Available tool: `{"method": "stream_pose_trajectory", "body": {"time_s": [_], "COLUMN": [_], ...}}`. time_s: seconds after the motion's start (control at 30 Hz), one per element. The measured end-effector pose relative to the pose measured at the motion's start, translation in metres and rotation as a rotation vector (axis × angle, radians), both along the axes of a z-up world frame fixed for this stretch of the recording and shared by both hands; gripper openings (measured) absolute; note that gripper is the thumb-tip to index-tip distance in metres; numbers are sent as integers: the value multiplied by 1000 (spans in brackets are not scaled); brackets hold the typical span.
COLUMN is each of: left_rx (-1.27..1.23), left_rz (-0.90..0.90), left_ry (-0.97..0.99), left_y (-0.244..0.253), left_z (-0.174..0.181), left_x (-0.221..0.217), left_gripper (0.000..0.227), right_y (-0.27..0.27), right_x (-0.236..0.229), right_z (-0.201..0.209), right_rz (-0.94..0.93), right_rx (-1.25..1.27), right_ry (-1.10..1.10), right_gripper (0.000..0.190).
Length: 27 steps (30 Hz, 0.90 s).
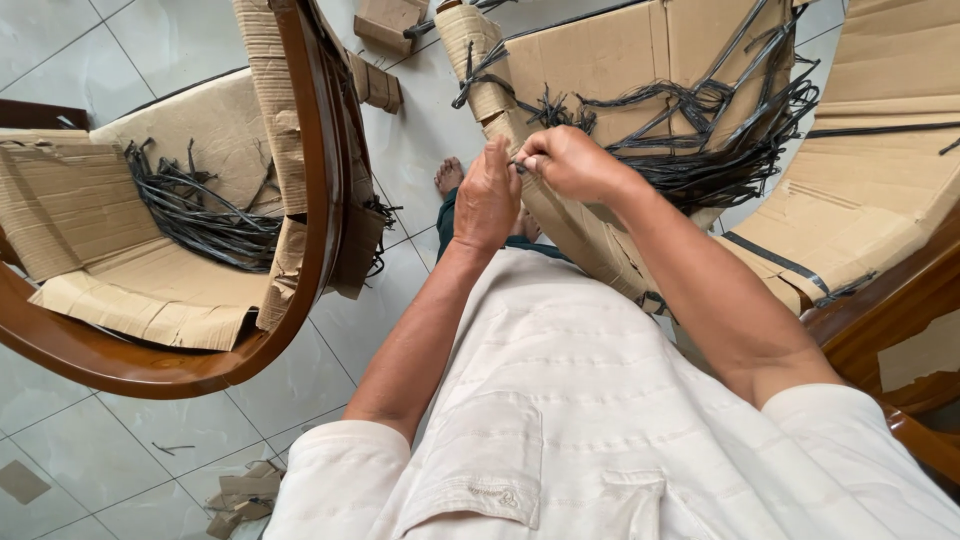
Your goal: Tying and securing black plastic straps onto a wooden chair frame protected by cardboard.
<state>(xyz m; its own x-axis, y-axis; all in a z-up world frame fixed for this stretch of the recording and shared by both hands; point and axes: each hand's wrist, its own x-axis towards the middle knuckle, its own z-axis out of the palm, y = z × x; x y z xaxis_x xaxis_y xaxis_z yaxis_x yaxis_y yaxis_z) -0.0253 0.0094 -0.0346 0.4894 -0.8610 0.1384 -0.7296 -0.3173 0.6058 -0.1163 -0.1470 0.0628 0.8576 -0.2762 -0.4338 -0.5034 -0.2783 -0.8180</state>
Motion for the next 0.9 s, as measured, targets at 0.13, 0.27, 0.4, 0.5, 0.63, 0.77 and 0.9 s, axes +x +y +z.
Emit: {"method": "stream_pose_trajectory", "body": {"time_s": [0.13,0.27,0.4,0.5,0.63,0.77,0.9], "left_rx": [-18,-101,-86,-100,-113,-105,-70], "left_rz": [-25,-25,12,51,37,71,91], "left_ry": [9,-86,-304,-418,-283,-144,-52], "left_y": [4,7,9,10,6,6,10], "left_z": [36,49,21,-1,37,37,28], "left_x": [5,-3,-8,-11,-4,3,6], "left_gripper": [17,15,9,11,11,16,18], "right_y": [2,0,1,3,3,-4,7], "right_x": [-5,-13,-14,-14,-15,-14,-15], "right_z": [-20,-50,-55,-53,-48,-57,-78], "right_rz": [-216,-272,-296,-311,-327,-295,-340], "right_rx": [339,414,400,387,329,-135,-279], "right_ry": [88,62,58,49,14,-90,-150], "right_gripper": [11,11,12,12,12,16,18]}}
